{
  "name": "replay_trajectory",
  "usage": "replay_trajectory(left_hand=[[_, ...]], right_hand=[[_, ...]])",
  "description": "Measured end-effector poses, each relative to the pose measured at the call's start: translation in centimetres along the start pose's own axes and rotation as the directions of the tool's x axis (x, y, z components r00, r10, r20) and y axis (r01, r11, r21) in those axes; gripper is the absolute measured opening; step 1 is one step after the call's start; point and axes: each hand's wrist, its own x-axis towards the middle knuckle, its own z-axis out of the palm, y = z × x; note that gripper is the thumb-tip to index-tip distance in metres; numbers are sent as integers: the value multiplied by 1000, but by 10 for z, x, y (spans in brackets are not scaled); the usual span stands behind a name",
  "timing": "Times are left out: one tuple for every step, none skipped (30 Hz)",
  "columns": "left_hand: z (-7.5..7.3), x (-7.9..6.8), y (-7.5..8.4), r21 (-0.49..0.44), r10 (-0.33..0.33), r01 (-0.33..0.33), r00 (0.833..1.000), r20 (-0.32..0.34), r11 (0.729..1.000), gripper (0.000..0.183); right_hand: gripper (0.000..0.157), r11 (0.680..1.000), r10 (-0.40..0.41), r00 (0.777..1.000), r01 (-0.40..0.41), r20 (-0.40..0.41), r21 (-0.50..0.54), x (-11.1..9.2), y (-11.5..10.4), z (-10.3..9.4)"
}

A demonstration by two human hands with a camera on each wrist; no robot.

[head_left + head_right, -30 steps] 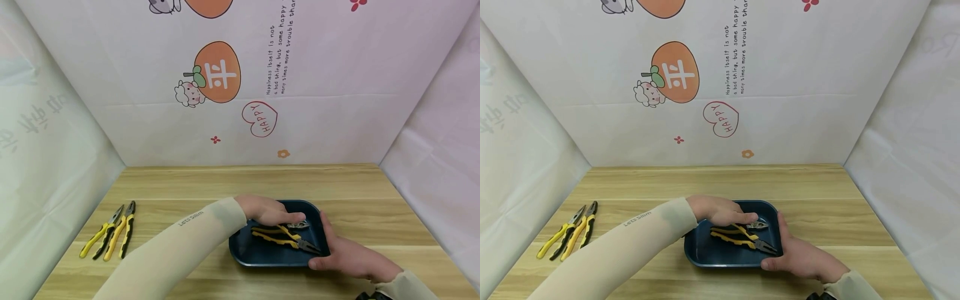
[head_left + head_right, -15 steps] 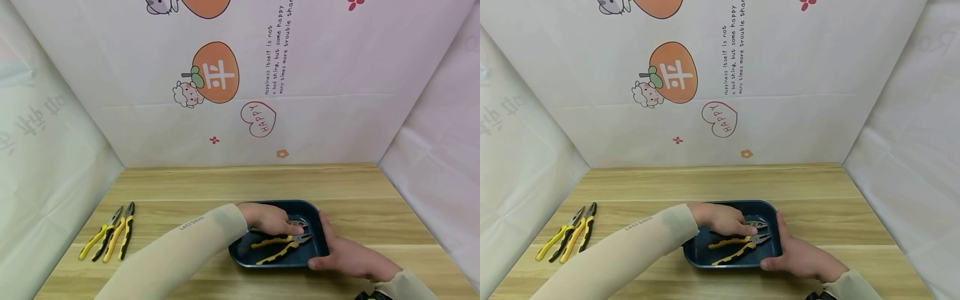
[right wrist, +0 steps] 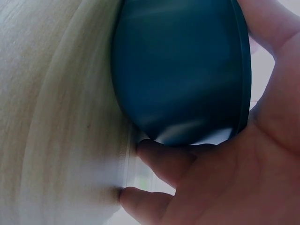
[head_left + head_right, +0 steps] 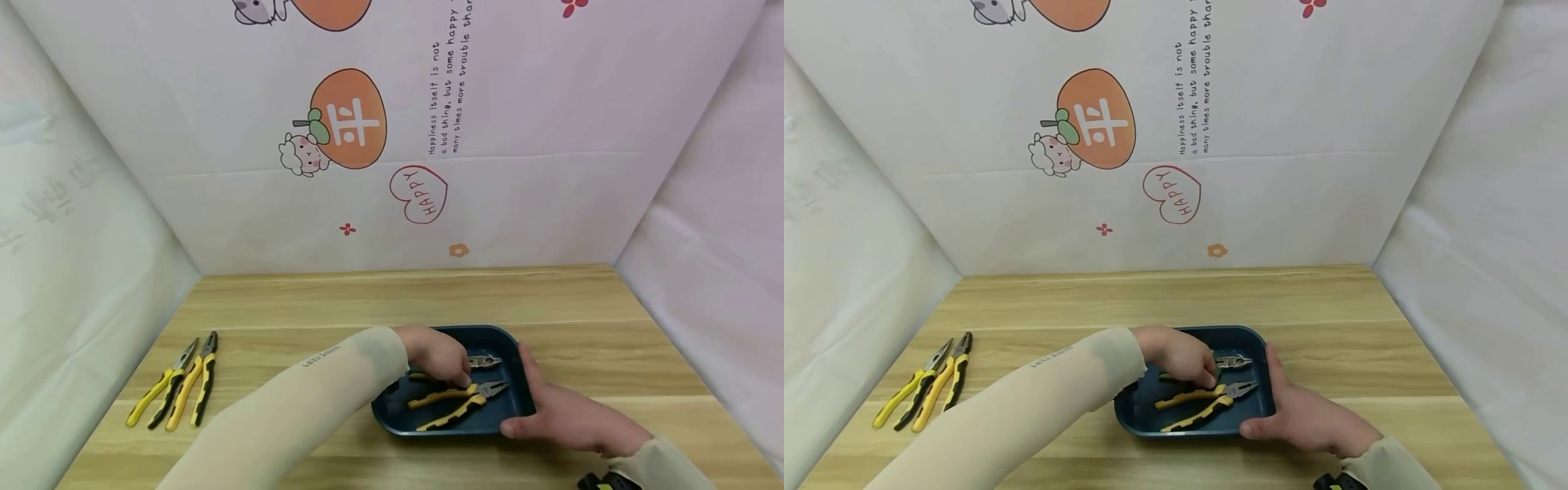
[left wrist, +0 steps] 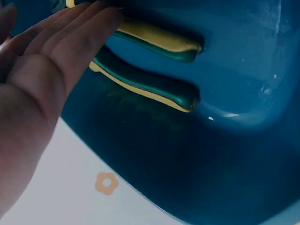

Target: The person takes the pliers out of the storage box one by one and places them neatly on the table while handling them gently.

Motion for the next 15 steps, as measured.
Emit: replay_trajectory(left_hand=[[0,0,-1,-24,-10,10,1000,-2,1000,26],[0,-1,-2,-53,-22,22,1000,-3,998,22],[1,-1,-2,-83,-34,34,999,-1,996,21],[2,-1,-2,-109,-47,48,999,9,993,20],[3,-2,-2,-120,-60,62,998,21,991,22],[3,-1,-1,-113,-72,75,997,33,991,24],[4,-1,-1,-105,-83,87,995,47,991,26],[4,-1,-1,-97,-95,100,994,61,990,28],[4,0,0,-84,-104,110,992,75,990,28],[4,0,0,-63,-113,118,990,84,991,27],[4,1,0,-43,-119,123,989,89,991,26],[4,2,0,-28,-123,126,988,89,992,24],[4,2,0,-18,-125,127,988,93,992,22],[5,2,0,-8,-126,128,987,99,992,20],[5,3,0,10,-128,127,986,104,992,19]], right_hand=[[129,1000,3,1000,-3,1,1,0,-1,0],[129,1000,4,1000,-4,2,1,1,-1,1],[129,1000,4,1000,-4,2,-3,1,-1,1],[130,1000,6,1000,-6,5,-5,1,-1,1],[130,1000,7,1000,-7,6,-5,1,-1,1],[130,1000,5,1000,-5,9,-3,1,-1,1],[130,1000,3,1000,-3,10,-3,1,-1,1],[130,1000,-2,1000,2,11,-4,1,-1,1],[130,1000,-7,1000,7,13,-4,1,-1,1],[130,1000,-8,1000,8,14,-2,1,0,1],[130,1000,-11,1000,11,14,-3,1,0,1],[130,1000,-13,1000,13,13,-6,1,0,1],[130,1000,-15,1000,15,11,-9,1,0,1],[129,1000,-17,1000,17,8,-12,1,0,1],[129,1000,-20,1000,20,7,-18,1,0,1]])
